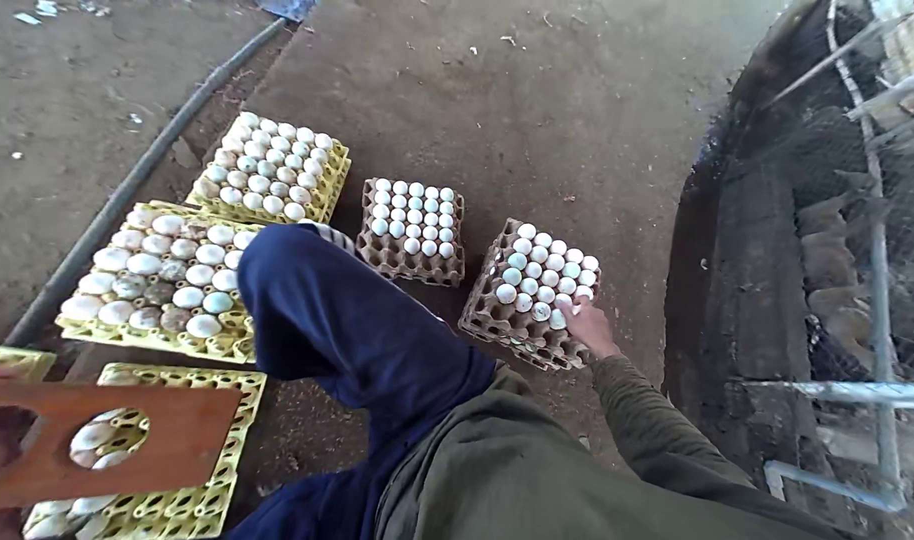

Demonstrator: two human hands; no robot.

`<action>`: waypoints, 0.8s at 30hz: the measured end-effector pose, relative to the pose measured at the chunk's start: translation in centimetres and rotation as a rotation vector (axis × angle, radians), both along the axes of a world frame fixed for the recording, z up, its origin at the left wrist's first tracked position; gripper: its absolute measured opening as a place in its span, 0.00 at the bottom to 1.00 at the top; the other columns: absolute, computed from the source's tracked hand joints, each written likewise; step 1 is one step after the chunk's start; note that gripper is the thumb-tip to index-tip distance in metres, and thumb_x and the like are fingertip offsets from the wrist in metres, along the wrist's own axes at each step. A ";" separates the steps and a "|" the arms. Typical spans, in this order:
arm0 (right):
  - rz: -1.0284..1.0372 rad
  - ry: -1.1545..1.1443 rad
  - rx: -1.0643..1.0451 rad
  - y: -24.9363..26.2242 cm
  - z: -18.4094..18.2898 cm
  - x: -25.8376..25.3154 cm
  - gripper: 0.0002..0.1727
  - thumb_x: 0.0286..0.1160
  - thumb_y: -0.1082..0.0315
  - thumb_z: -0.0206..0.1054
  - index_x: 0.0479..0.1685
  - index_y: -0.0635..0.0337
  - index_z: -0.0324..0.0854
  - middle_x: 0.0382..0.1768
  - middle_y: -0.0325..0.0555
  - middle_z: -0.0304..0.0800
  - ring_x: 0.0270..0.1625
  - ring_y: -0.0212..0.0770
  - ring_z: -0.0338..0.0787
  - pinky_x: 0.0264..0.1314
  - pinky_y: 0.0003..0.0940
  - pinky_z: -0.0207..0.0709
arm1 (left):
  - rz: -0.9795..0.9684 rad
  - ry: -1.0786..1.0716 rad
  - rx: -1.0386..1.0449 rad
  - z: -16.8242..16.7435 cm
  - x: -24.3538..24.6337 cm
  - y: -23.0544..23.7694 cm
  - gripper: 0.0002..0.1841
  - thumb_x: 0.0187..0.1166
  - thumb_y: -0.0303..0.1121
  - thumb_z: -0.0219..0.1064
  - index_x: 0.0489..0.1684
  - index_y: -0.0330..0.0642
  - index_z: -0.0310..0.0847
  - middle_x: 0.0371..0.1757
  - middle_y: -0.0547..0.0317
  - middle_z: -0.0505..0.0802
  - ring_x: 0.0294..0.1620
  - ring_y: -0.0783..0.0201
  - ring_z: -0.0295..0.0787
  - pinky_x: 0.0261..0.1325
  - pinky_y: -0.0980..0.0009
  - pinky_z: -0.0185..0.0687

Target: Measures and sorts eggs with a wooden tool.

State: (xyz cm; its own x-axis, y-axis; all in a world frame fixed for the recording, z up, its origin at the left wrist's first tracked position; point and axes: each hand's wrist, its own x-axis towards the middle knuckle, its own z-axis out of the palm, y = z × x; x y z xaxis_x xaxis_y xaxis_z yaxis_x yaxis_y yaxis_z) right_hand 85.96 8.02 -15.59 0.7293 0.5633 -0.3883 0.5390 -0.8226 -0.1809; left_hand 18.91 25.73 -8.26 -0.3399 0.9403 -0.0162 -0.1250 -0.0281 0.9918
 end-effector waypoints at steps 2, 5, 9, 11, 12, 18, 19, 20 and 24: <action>0.071 -0.029 0.147 1.6 2.3 -1.5 0.35 0.86 0.41 0.56 0.75 0.63 0.75 0.58 0.67 0.89 0.62 0.66 0.89 0.67 0.66 0.78 | -0.097 -0.241 0.137 0.9 -1.8 -0.9 0.16 0.92 0.31 0.42 0.64 0.38 0.75 0.61 0.60 0.90 0.60 0.68 0.88 0.66 0.73 0.84; 0.348 0.038 0.486 7.2 6.4 -7.7 0.28 0.90 0.51 0.56 0.72 0.68 0.76 0.56 0.66 0.89 0.56 0.59 0.91 0.63 0.57 0.82 | 0.008 -0.320 0.299 5.0 -1.8 -2.4 0.44 0.85 0.63 0.13 0.74 0.46 0.70 0.59 0.51 0.90 0.48 0.58 0.92 0.40 0.66 0.92; 0.713 0.457 0.619 15.1 7.8 -19.6 0.31 0.93 0.52 0.42 0.79 0.66 0.72 0.73 0.62 0.82 0.69 0.47 0.87 0.69 0.45 0.81 | 0.354 -0.471 0.388 9.6 -3.1 -3.7 0.53 0.75 0.74 0.07 0.69 0.45 0.69 0.51 0.43 0.92 0.44 0.48 0.92 0.40 0.53 0.92; 0.795 0.625 0.510 17.8 8.6 -25.5 0.37 0.95 0.48 0.28 0.86 0.65 0.64 0.82 0.59 0.72 0.81 0.40 0.76 0.83 0.39 0.69 | 0.498 -0.548 0.486 10.5 -5.1 -5.0 0.50 0.78 0.73 0.11 0.66 0.42 0.69 0.49 0.41 0.91 0.48 0.45 0.92 0.49 0.46 0.91; 0.820 0.670 0.482 18.5 9.8 -27.9 0.39 0.95 0.46 0.26 0.89 0.66 0.58 0.86 0.58 0.66 0.86 0.36 0.69 0.90 0.35 0.59 | 0.559 -0.558 0.534 10.7 -6.2 -5.9 0.50 0.79 0.72 0.11 0.65 0.41 0.68 0.47 0.41 0.91 0.48 0.45 0.92 0.49 0.45 0.90; 1.277 0.405 0.715 20.8 17.3 -36.9 0.44 0.80 0.43 0.63 0.88 0.65 0.59 0.80 0.64 0.73 0.79 0.49 0.80 0.76 0.41 0.77 | 0.868 -0.536 0.765 9.9 -13.2 -12.6 0.46 0.82 0.70 0.15 0.67 0.38 0.64 0.48 0.36 0.87 0.49 0.42 0.89 0.53 0.39 0.87; 1.379 0.443 0.800 20.9 18.0 -39.3 0.40 0.83 0.46 0.61 0.84 0.68 0.63 0.78 0.65 0.75 0.78 0.47 0.80 0.76 0.38 0.78 | 0.923 -0.529 0.779 10.1 -13.7 -13.7 0.46 0.82 0.70 0.15 0.65 0.38 0.64 0.47 0.36 0.87 0.48 0.42 0.90 0.52 0.39 0.87; 1.482 0.470 0.826 21.0 18.2 -42.2 0.36 0.84 0.49 0.60 0.82 0.69 0.66 0.77 0.64 0.76 0.77 0.47 0.81 0.76 0.40 0.78 | 0.965 -0.516 0.778 10.1 -14.2 -14.7 0.46 0.82 0.70 0.16 0.65 0.38 0.65 0.47 0.37 0.88 0.49 0.42 0.90 0.52 0.40 0.88; 1.689 0.518 0.522 21.6 11.9 -56.2 0.25 0.85 0.57 0.62 0.76 0.59 0.78 0.68 0.59 0.85 0.68 0.57 0.87 0.68 0.61 0.80 | 1.048 -0.464 0.775 9.8 -16.0 -17.7 0.45 0.83 0.70 0.17 0.65 0.39 0.66 0.51 0.38 0.87 0.52 0.43 0.89 0.55 0.40 0.86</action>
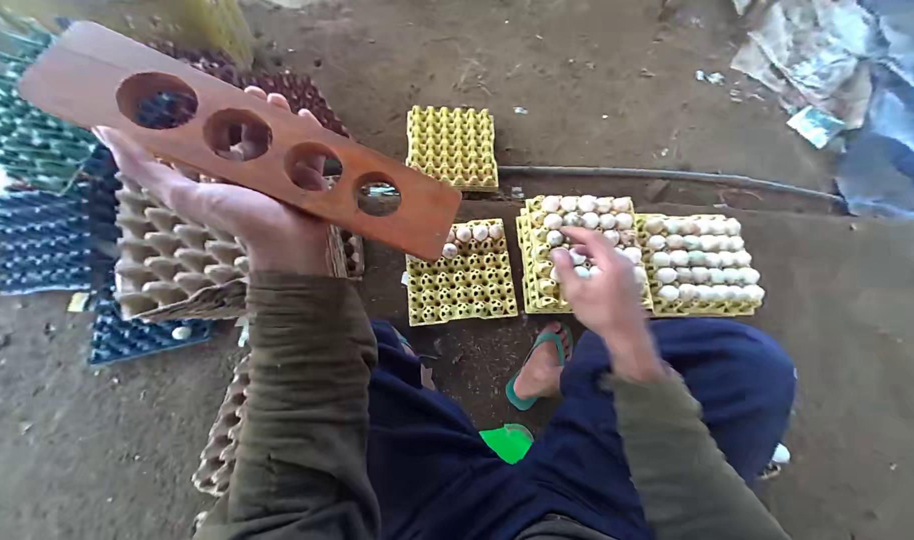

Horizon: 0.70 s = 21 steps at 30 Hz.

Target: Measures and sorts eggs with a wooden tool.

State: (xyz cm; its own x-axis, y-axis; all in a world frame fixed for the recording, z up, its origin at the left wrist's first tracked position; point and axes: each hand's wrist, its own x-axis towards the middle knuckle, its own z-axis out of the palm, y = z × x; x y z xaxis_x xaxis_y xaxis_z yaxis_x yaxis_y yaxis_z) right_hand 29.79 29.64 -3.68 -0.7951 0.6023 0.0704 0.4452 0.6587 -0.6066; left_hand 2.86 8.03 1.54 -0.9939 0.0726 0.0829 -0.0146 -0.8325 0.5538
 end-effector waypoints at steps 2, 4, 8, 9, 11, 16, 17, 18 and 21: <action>0.009 -0.163 -0.181 0.0 -6.7 -6.0 0.23 0.87 0.56 0.61 0.75 0.56 0.79 0.67 0.58 0.86 0.64 0.59 0.89 0.65 0.65 0.81 | 0.056 -0.002 -0.009 0.1 -0.7 -1.0 0.44 0.84 0.68 0.16 0.67 0.37 0.64 0.51 0.35 0.87 0.52 0.40 0.89 0.55 0.39 0.87; 0.018 -0.279 -0.350 -0.1 -13.8 -10.5 0.23 0.86 0.56 0.62 0.73 0.58 0.79 0.66 0.60 0.87 0.63 0.61 0.89 0.65 0.66 0.80 | 0.078 -0.016 -0.018 0.2 -1.3 -2.0 0.45 0.84 0.69 0.16 0.70 0.37 0.62 0.52 0.34 0.87 0.54 0.40 0.89 0.58 0.40 0.86; -0.045 -0.385 -0.578 -0.3 -25.2 -16.7 0.28 0.85 0.55 0.65 0.77 0.63 0.75 0.66 0.62 0.87 0.68 0.61 0.86 0.72 0.62 0.76 | 0.071 -0.043 -0.105 -0.1 -2.1 -4.4 0.53 0.77 0.71 0.07 0.66 0.36 0.66 0.56 0.37 0.87 0.56 0.42 0.89 0.57 0.43 0.88; -0.107 -0.400 -0.627 -0.2 -27.0 -17.9 0.29 0.85 0.53 0.65 0.77 0.64 0.75 0.66 0.64 0.86 0.70 0.62 0.85 0.73 0.62 0.74 | 0.057 -0.027 -0.109 -0.6 -2.4 -5.1 0.53 0.77 0.70 0.06 0.67 0.35 0.66 0.59 0.36 0.86 0.59 0.42 0.88 0.59 0.43 0.87; -0.193 -0.420 -0.658 -0.1 -29.0 -20.1 0.32 0.82 0.51 0.68 0.77 0.65 0.75 0.69 0.67 0.84 0.73 0.65 0.81 0.76 0.65 0.70 | 0.056 -0.037 -0.142 -1.1 -2.7 -6.1 0.51 0.78 0.66 0.04 0.67 0.38 0.68 0.63 0.40 0.85 0.62 0.45 0.87 0.60 0.47 0.87; -0.178 -0.528 -0.462 -0.1 -32.0 -22.6 0.33 0.76 0.47 0.72 0.70 0.65 0.80 0.65 0.69 0.85 0.72 0.68 0.81 0.74 0.68 0.71 | 0.054 0.023 -0.282 -2.6 -3.3 -7.9 0.39 0.87 0.56 0.11 0.67 0.42 0.66 0.70 0.45 0.82 0.68 0.47 0.85 0.66 0.51 0.87; -0.147 -0.558 -0.427 0.1 -32.0 -22.5 0.31 0.77 0.47 0.71 0.69 0.64 0.81 0.63 0.68 0.86 0.71 0.68 0.82 0.73 0.68 0.72 | 0.072 0.025 -0.307 -2.7 -3.4 -8.0 0.35 0.89 0.53 0.15 0.67 0.42 0.66 0.70 0.44 0.82 0.67 0.46 0.86 0.64 0.51 0.88; -0.122 -0.568 -0.421 0.4 -31.7 -22.4 0.30 0.77 0.48 0.70 0.68 0.63 0.81 0.62 0.67 0.87 0.70 0.67 0.83 0.72 0.68 0.72 | 0.090 0.019 -0.328 -2.6 -3.4 -8.0 0.33 0.90 0.51 0.18 0.67 0.42 0.67 0.69 0.44 0.83 0.66 0.46 0.87 0.63 0.51 0.89; -0.229 -0.326 -0.727 1.1 -30.2 -22.1 0.24 0.82 0.57 0.68 0.69 0.65 0.81 0.60 0.63 0.89 0.61 0.56 0.89 0.67 0.53 0.81 | 0.085 0.028 -0.316 -2.8 -3.8 -8.8 0.33 0.90 0.53 0.20 0.69 0.42 0.66 0.69 0.46 0.83 0.65 0.48 0.87 0.62 0.53 0.89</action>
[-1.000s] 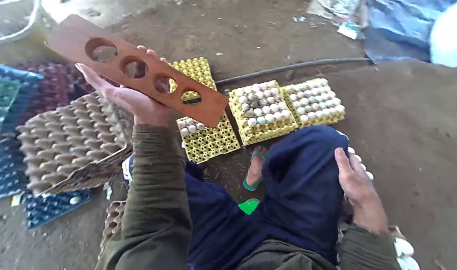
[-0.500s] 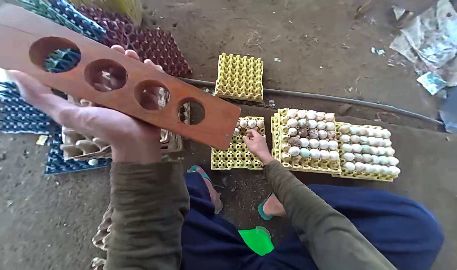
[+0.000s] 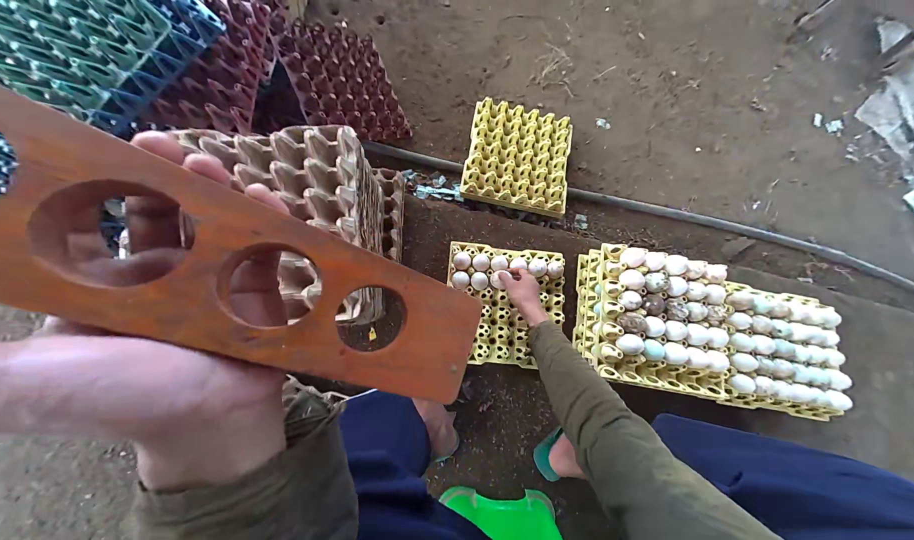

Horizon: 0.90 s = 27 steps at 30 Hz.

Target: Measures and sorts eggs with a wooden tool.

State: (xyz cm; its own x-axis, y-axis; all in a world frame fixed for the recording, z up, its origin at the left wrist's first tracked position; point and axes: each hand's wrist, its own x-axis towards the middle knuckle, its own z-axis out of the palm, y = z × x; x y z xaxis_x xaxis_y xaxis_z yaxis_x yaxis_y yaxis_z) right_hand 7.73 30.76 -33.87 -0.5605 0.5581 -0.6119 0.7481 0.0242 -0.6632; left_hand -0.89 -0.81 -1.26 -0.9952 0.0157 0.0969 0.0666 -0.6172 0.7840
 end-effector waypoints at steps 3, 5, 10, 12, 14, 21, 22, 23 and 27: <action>-0.535 0.358 -0.679 0.3 0.1 0.8 0.17 0.88 0.66 0.50 0.67 0.64 0.72 0.52 0.60 0.85 0.47 0.53 0.91 0.51 0.48 0.89 | 0.004 0.010 0.037 -0.5 0.2 -1.0 0.30 0.92 0.50 0.25 0.70 0.40 0.67 0.70 0.44 0.83 0.65 0.47 0.87 0.61 0.54 0.91; -0.657 0.321 -0.753 -0.3 -0.1 0.4 0.17 0.85 0.59 0.45 0.55 0.62 0.73 0.41 0.57 0.85 0.37 0.54 0.90 0.42 0.50 0.88 | 0.037 -0.005 0.045 -0.2 0.3 -1.1 0.35 0.89 0.55 0.18 0.69 0.42 0.67 0.69 0.46 0.83 0.64 0.48 0.87 0.61 0.54 0.90; 0.000 -0.043 -0.060 -2.7 -2.4 -2.0 0.33 0.74 0.51 0.75 0.71 0.67 0.78 0.64 0.65 0.85 0.65 0.59 0.86 0.69 0.59 0.79 | 0.067 0.008 0.094 0.0 0.1 -1.8 0.56 0.71 0.75 0.06 0.71 0.45 0.71 0.64 0.48 0.86 0.60 0.50 0.89 0.55 0.52 0.90; 0.105 -0.115 0.074 -3.8 -1.7 -3.1 0.36 0.70 0.51 0.78 0.72 0.67 0.77 0.66 0.69 0.84 0.70 0.65 0.83 0.73 0.66 0.73 | 0.112 -0.023 0.134 0.4 0.0 -1.6 0.53 0.74 0.77 0.14 0.73 0.46 0.71 0.62 0.47 0.88 0.55 0.50 0.91 0.49 0.51 0.91; 0.092 -0.147 0.111 -4.7 -1.4 -3.9 0.38 0.68 0.53 0.80 0.74 0.68 0.74 0.66 0.71 0.83 0.71 0.68 0.82 0.74 0.66 0.72 | 0.173 -0.078 0.147 0.6 0.1 -1.4 0.51 0.75 0.77 0.17 0.73 0.50 0.72 0.61 0.49 0.91 0.52 0.51 0.93 0.45 0.53 0.93; 0.148 -0.011 0.099 -4.6 -2.0 -3.2 0.26 0.92 0.58 0.50 0.83 0.59 0.68 0.70 0.70 0.81 0.73 0.68 0.81 0.73 0.69 0.72 | 0.215 -0.138 0.249 0.7 0.2 -1.1 0.47 0.78 0.76 0.22 0.74 0.52 0.70 0.57 0.48 0.92 0.51 0.49 0.94 0.47 0.52 0.93; 0.201 -0.009 0.115 -4.9 -1.3 -3.2 0.27 0.94 0.58 0.43 0.82 0.61 0.71 0.73 0.69 0.80 0.77 0.66 0.78 0.79 0.67 0.67 | 0.211 -0.149 0.266 0.7 0.2 -1.1 0.46 0.78 0.76 0.23 0.75 0.52 0.69 0.57 0.47 0.92 0.51 0.49 0.94 0.48 0.51 0.93; 0.250 -0.027 0.120 -5.5 0.6 -3.4 0.27 0.95 0.59 0.39 0.79 0.64 0.75 0.74 0.68 0.80 0.79 0.64 0.77 0.82 0.64 0.64 | 0.205 -0.150 0.287 0.8 0.3 -1.0 0.46 0.78 0.76 0.25 0.75 0.51 0.69 0.56 0.46 0.92 0.50 0.48 0.94 0.48 0.50 0.93; 0.272 -0.064 0.123 -8.4 6.2 -4.6 0.29 0.89 0.52 0.61 0.70 0.74 0.80 0.68 0.78 0.81 0.76 0.73 0.77 0.81 0.64 0.62 | 0.209 -0.142 0.339 1.1 0.3 -0.9 0.43 0.81 0.72 0.25 0.73 0.50 0.71 0.52 0.46 0.93 0.48 0.47 0.94 0.49 0.49 0.92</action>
State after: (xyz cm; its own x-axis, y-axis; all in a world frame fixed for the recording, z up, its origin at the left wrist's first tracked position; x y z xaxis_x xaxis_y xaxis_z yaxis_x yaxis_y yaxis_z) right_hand 3.15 22.34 -27.65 -0.6622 0.4651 -0.5874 0.7430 0.3066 -0.5949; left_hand -0.63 -1.70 -0.20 -0.9774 -0.1973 -0.0764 0.1239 -0.8264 0.5493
